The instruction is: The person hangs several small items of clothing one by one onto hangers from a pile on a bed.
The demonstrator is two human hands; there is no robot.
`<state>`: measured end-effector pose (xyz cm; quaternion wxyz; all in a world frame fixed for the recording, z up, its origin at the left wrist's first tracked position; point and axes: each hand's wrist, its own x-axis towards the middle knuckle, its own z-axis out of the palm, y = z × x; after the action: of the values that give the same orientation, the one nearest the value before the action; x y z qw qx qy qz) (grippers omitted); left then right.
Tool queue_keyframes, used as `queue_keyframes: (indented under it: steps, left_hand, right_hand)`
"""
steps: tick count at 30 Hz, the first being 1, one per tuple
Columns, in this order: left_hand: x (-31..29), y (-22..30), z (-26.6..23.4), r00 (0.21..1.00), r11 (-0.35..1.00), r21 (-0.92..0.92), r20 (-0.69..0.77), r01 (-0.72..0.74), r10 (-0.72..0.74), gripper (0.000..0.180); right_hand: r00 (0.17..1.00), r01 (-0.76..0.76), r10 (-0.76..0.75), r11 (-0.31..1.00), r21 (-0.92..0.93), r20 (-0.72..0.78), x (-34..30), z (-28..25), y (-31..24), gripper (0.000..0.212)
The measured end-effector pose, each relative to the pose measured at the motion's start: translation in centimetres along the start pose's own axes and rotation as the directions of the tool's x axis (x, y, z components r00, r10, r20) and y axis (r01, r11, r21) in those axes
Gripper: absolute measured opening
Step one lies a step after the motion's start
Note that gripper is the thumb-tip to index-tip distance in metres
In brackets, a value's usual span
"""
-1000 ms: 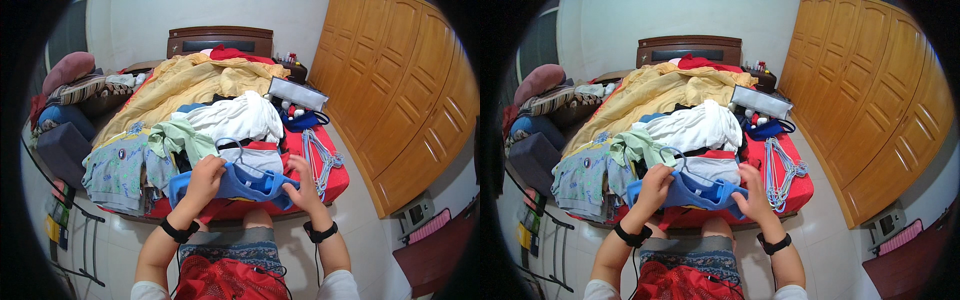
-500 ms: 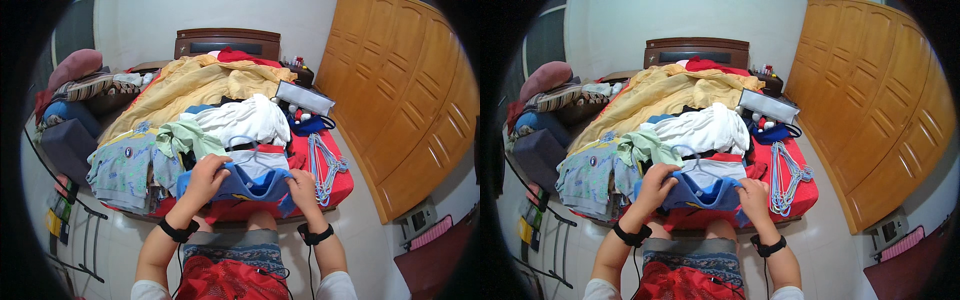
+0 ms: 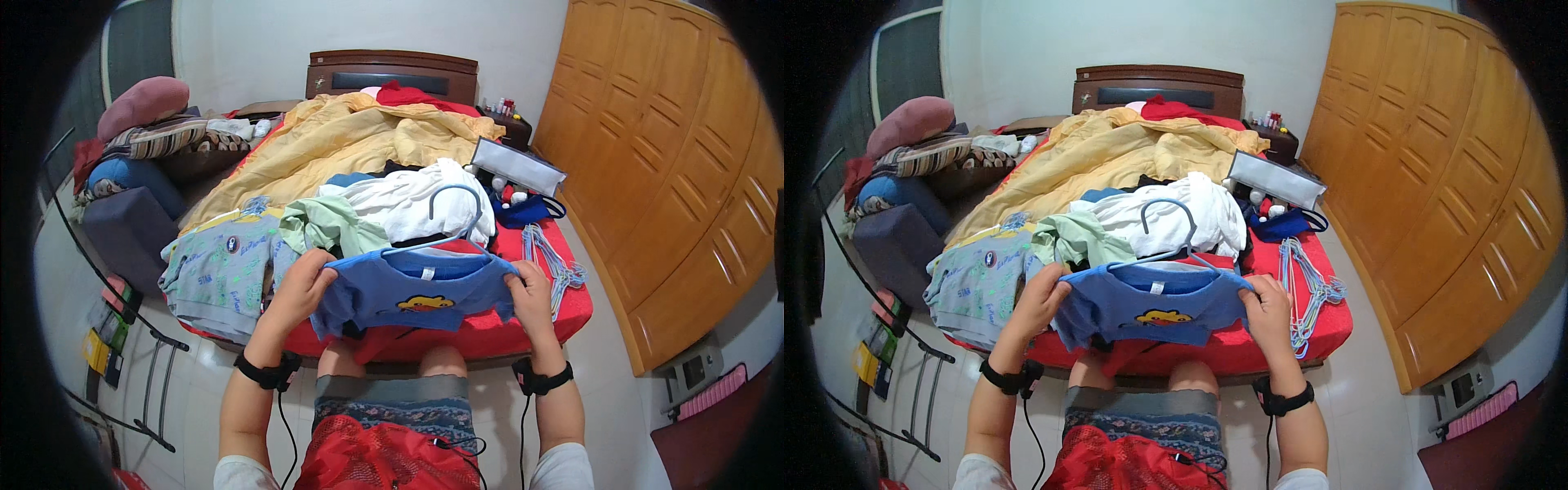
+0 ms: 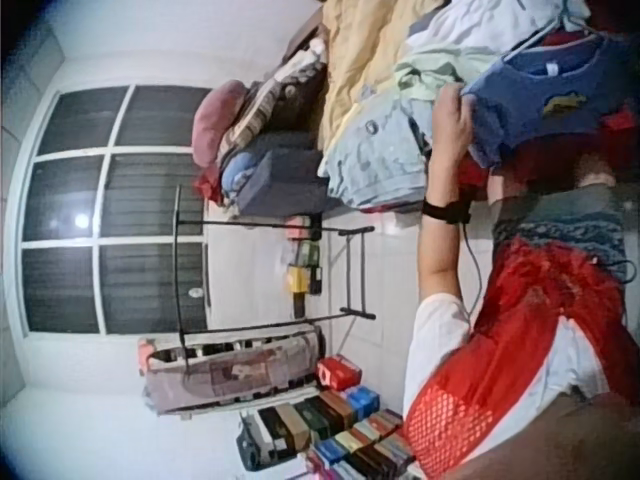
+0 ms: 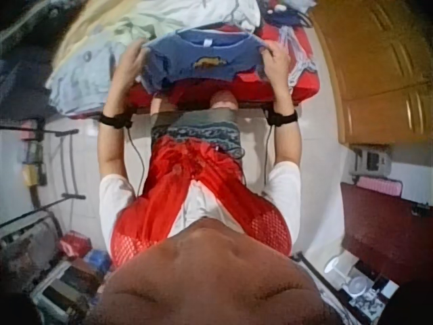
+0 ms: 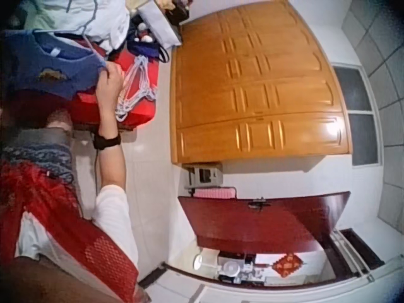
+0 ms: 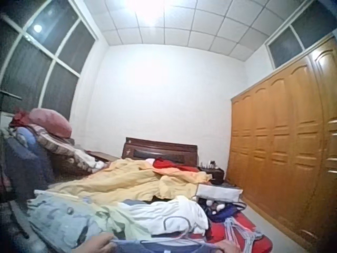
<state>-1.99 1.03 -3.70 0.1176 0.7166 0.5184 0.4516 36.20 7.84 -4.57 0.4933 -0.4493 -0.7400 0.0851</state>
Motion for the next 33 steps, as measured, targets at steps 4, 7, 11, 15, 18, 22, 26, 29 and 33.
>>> queue_keyframes:
  steps: [4,7,11,15,18,22,26,29,33]
  left_hand:
    - [-1.1,0.0,-3.3,0.998,1.0,0.009,0.059,-0.012,0.011,0.018]
    - [-1.9,0.3,-5.7,0.995,0.988,0.124,0.047,-0.09,0.085,0.016]
    - [-3.3,-0.7,-8.4,1.0,0.967,0.256,0.019,-0.008,0.004,0.022]
    - [-4.6,-0.3,-9.8,0.961,0.962,-0.035,-0.047,0.27,-0.272,0.018]
    - [-5.9,-0.8,-9.6,0.947,0.95,-0.158,-0.134,0.271,-0.292,0.018]
    - [-7.6,-0.9,-10.6,0.932,0.973,-0.132,-0.287,0.191,-0.222,0.017]
    - [-8.8,-1.5,-13.0,0.966,0.939,0.345,-0.236,-0.013,0.1,0.021]
    - [-9.8,-2.0,-13.9,0.965,0.916,0.398,-0.22,-0.048,0.146,0.013]
    - [-11.8,-3.3,-14.6,0.97,0.976,0.184,-0.234,0.113,-0.068,0.009]
  right_hand:
    - [0.999,0.007,-0.01,0.999,0.049,0.051,1.1,0.6,-1.3,0.011]
    - [0.996,0.029,-0.033,0.998,0.052,0.084,2.0,0.9,-2.3,0.011]
    - [0.984,0.095,-0.103,0.994,0.061,0.144,2.9,1.6,-3.8,0.012]
    - [0.979,0.089,-0.114,0.985,0.15,0.167,3.8,2.9,-5.8,0.011]
    - [0.979,0.081,-0.124,0.965,0.25,0.161,4.1,4.1,-6.6,0.011]
    - [0.968,0.015,-0.094,0.945,0.325,0.231,4.2,5.6,-8.4,0.012]
    - [0.938,0.019,-0.118,0.956,0.292,0.326,4.3,6.9,-10.3,0.014]
    - [0.914,0.028,-0.167,0.934,0.355,0.368,4.3,8.1,-11.2,0.014]
    - [0.889,-0.025,-0.144,0.933,0.36,0.435,3.9,9.2,-13.1,0.014]
